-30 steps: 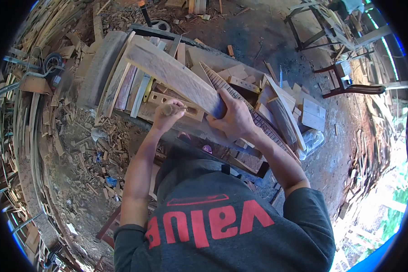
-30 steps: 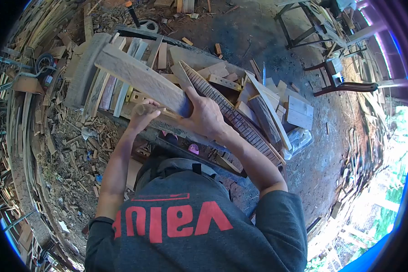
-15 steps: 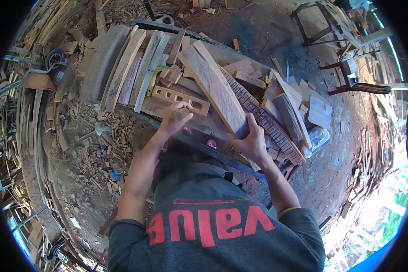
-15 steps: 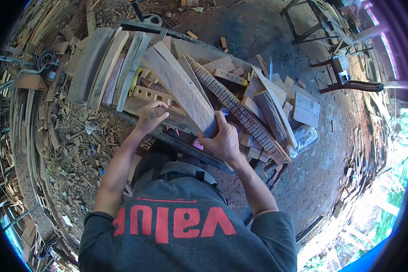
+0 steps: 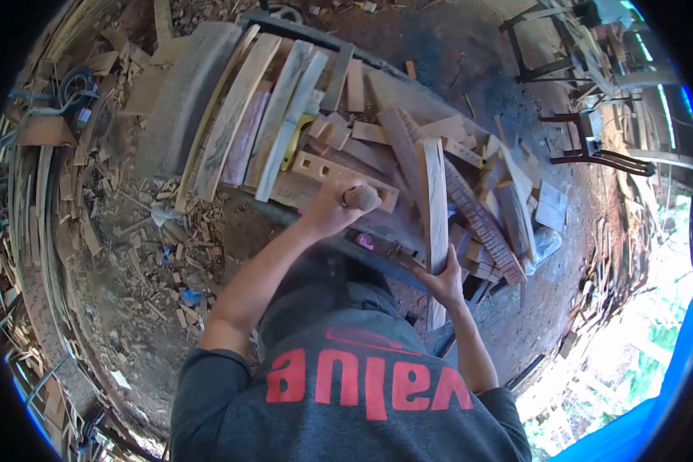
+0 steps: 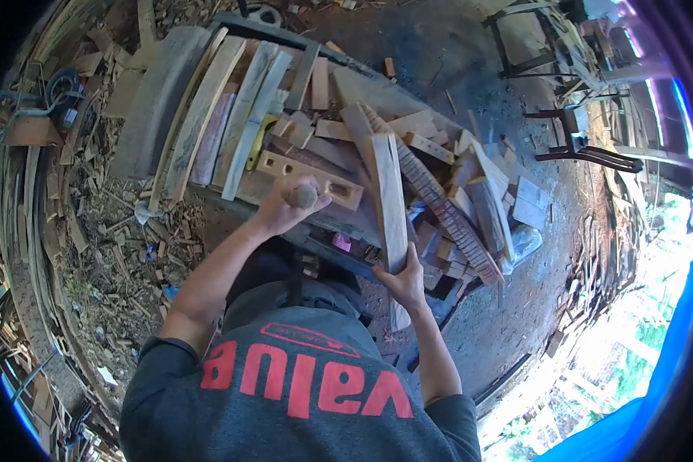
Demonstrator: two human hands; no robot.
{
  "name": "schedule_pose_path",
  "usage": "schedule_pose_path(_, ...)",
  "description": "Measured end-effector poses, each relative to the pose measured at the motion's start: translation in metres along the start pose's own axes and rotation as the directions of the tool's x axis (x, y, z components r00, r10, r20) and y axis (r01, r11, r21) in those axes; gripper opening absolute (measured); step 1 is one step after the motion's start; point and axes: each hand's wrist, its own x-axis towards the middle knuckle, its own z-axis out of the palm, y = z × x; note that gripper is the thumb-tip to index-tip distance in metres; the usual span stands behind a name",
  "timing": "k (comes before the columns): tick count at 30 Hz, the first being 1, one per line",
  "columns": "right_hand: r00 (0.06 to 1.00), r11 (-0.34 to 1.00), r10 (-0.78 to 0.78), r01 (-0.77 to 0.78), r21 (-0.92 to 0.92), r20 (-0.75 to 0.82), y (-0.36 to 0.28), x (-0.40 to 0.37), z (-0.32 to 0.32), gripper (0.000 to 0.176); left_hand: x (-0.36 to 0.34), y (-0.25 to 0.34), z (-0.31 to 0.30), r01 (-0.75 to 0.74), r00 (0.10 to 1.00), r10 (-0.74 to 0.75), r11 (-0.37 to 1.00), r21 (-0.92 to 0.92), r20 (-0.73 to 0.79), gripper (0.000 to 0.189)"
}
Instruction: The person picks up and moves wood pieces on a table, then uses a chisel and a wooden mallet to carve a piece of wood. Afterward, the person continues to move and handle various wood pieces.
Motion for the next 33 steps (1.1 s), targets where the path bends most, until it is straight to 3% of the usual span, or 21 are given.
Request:
schedule_pose_path(2,0.994,0.992,0.097,-0.094,-0.079,0.041,0.031,-0.014,0.021,0.052,-0.014,0.005,-0.035,0.013,0.999,-0.013,1.0,0.019,0.03,0.018)
schedule_pose_path(3,0.993,0.991,0.109,-0.105,-0.081,0.044,0.044,-0.026,0.032,0.052,-0.027,-0.003,-0.052,0.104,0.988,-0.116,0.988,0.114,0.105,0.022)
schedule_pose_path(4,0.973,0.966,0.215,-0.199,-0.163,0.085,0.054,-0.039,0.041,0.053,-0.039,-0.011,-0.069,0.179,0.961,-0.218,0.96,0.217,0.17,0.026)
schedule_pose_path(5,0.94,0.927,0.321,-0.286,-0.244,0.117,0.063,-0.051,0.05,0.053,-0.057,-0.029,-0.084,0.27,0.914,-0.348,0.906,0.325,0.209,0.03)
schedule_pose_path(8,0.911,0.892,0.377,-0.308,-0.331,0.167,0.083,-0.087,0.08,0.055,-0.132,-0.104,-0.108,0.42,0.71,-0.651,0.697,0.581,0.269,0.038)
schedule_pose_path(9,0.907,0.889,0.387,-0.319,-0.328,0.167,0.085,-0.094,0.091,0.055,-0.144,-0.117,-0.111,0.419,0.703,-0.655,0.696,0.583,0.277,0.038)
schedule_pose_path(11,0.919,0.881,0.363,-0.284,-0.378,0.156,0.087,-0.106,0.109,0.058,-0.161,-0.135,-0.11,0.587,0.615,-0.766,0.605,0.538,0.189,0.039)
schedule_pose_path(15,0.852,0.823,0.499,-0.408,-0.396,0.157,0.08,-0.1,0.126,0.063,-0.161,-0.17,-0.1,0.614,0.607,-0.762,0.629,0.476,0.224,0.037)
schedule_pose_path(17,0.852,0.826,0.499,-0.411,-0.386,0.16,0.084,-0.097,0.128,0.062,-0.158,-0.181,-0.097,0.554,0.511,-0.83,0.517,0.652,0.224,0.032)
schedule_pose_path(18,0.852,0.831,0.498,-0.414,-0.372,0.165,0.085,-0.097,0.129,0.062,-0.159,-0.186,-0.1,0.555,0.507,-0.831,0.517,0.652,0.227,0.032)
schedule_pose_path(20,0.841,0.846,0.497,-0.414,-0.337,0.215,0.089,-0.1,0.119,0.06,-0.166,-0.197,-0.112,0.53,0.523,-0.722,0.692,0.49,0.454,0.033)
schedule_pose_path(23,0.791,0.848,0.53,-0.48,-0.225,0.306,0.072,-0.114,0.092,0.056,-0.156,-0.14,-0.14,0.598,0.481,-0.7,0.703,0.386,0.528,0.029)
schedule_pose_path(25,0.707,0.803,0.543,-0.595,-0.034,0.453,0.062,-0.123,0.074,0.054,-0.167,-0.12,-0.149,0.543,0.521,-0.67,0.738,0.4,0.529,0.027)
schedule_pose_path(26,0.7,0.795,0.55,-0.605,-0.031,0.456,0.058,-0.128,0.075,0.054,-0.168,-0.112,-0.153,0.546,0.51,-0.674,0.734,0.404,0.535,0.027)
schedule_pose_path(28,0.662,0.74,0.516,-0.664,0.105,0.544,0.049,-0.137,0.087,0.06,-0.168,-0.102,-0.156,0.552,0.342,-0.756,0.642,0.532,0.558,0.028)
schedule_pose_path(29,0.639,0.715,0.512,-0.687,0.128,0.573,0.049,-0.136,0.093,0.067,-0.172,-0.106,-0.155,0.55,0.324,-0.767,0.629,0.549,0.554,0.03)
schedule_pose_path(33,0.711,0.815,0.429,-0.571,0.101,0.557,0.071,-0.122,0.11,0.069,-0.17,-0.109,-0.142,0.597,0.36,-0.825,0.562,0.572,0.435,0.031)
